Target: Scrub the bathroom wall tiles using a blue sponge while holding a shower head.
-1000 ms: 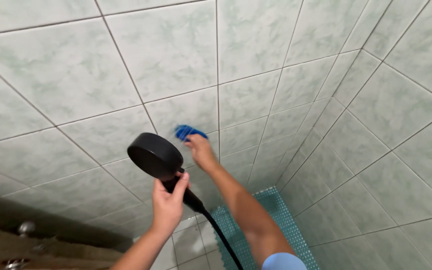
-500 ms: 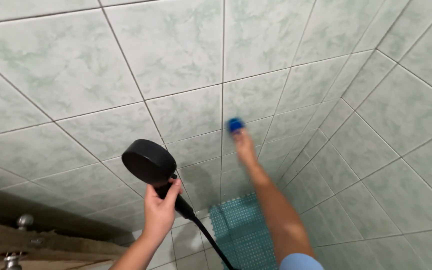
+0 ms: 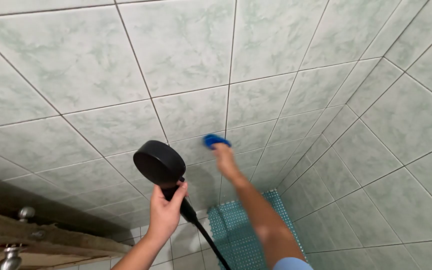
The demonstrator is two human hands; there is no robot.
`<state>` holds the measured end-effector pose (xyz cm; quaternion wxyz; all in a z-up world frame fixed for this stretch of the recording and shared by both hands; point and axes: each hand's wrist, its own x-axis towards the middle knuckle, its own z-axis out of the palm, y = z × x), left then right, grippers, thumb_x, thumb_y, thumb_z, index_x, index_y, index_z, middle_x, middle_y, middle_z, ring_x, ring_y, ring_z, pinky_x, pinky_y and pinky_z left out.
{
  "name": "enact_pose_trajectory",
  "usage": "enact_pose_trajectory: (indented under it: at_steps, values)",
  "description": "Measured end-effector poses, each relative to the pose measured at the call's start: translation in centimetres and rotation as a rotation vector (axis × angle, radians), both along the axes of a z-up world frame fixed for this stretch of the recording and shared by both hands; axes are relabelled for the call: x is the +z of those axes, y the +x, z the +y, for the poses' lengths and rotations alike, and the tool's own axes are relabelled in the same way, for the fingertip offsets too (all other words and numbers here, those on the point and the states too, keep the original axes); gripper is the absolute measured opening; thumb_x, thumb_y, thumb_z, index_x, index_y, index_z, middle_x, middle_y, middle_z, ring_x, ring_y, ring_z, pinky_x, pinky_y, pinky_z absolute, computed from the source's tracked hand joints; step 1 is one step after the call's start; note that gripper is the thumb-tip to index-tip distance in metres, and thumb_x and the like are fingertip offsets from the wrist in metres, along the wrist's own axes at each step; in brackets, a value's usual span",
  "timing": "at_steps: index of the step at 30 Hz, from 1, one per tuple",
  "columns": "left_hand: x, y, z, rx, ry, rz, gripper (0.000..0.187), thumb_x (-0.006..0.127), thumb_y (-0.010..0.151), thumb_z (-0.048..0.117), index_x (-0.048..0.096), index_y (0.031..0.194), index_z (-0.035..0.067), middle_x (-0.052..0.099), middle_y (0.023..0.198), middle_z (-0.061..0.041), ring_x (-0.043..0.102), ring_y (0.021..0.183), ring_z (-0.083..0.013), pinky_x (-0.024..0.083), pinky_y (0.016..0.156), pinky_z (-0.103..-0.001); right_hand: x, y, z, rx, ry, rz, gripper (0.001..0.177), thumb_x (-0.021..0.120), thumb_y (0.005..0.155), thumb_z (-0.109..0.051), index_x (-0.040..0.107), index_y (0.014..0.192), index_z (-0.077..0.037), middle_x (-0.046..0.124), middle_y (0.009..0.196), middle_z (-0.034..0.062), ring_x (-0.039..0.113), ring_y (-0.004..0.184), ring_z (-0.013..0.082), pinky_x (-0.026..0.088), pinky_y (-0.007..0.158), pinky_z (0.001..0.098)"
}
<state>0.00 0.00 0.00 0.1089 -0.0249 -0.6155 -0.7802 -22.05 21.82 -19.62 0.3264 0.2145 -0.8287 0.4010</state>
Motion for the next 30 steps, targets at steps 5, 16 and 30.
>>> enact_pose_trajectory:
  at_steps: [5, 16, 30]
  values:
    - [-0.8, 0.2, 0.2, 0.011, -0.001, -0.072, 0.02, 0.071, 0.091, 0.008, 0.057, 0.104, 0.003, 0.067, 0.091, -0.004, 0.064, 0.079, -0.0128, 0.053, 0.072, -0.03, 1.3, -1.2, 10.1, -0.216, -0.349, -0.286, 0.037, 0.053, 0.106, -0.032, 0.055, 0.129, -0.004, 0.067, 0.104, 0.0143, 0.064, 0.098, 0.0289, 0.05, 0.089, 0.0397]
    - [-0.8, 1.1, 0.2, 0.018, -0.054, -0.11, 0.021, 0.071, 0.09, 0.009, 0.058, 0.106, 0.004, 0.067, 0.091, -0.003, 0.065, 0.078, -0.0125, 0.053, 0.071, -0.029, -3.0, -8.3, 19.8, -0.09, -1.236, -0.235, 0.018, 0.041, 0.113, -0.03, 0.045, 0.123, -0.016, 0.056, 0.085, 0.0023, 0.055, 0.071, 0.0155, 0.049, 0.066, 0.0355]
    - [-2.0, 0.6, 1.0, -0.088, -0.051, -0.039, 0.025, 0.072, 0.091, 0.008, 0.058, 0.111, 0.003, 0.066, 0.094, -0.002, 0.063, 0.083, -0.0106, 0.053, 0.075, -0.029, -4.8, -6.9, 7.7, 0.399, -1.834, -0.141, 0.018, 0.048, 0.111, -0.034, 0.051, 0.118, -0.017, 0.054, 0.09, -0.0005, 0.052, 0.08, 0.015, 0.048, 0.072, 0.0361]
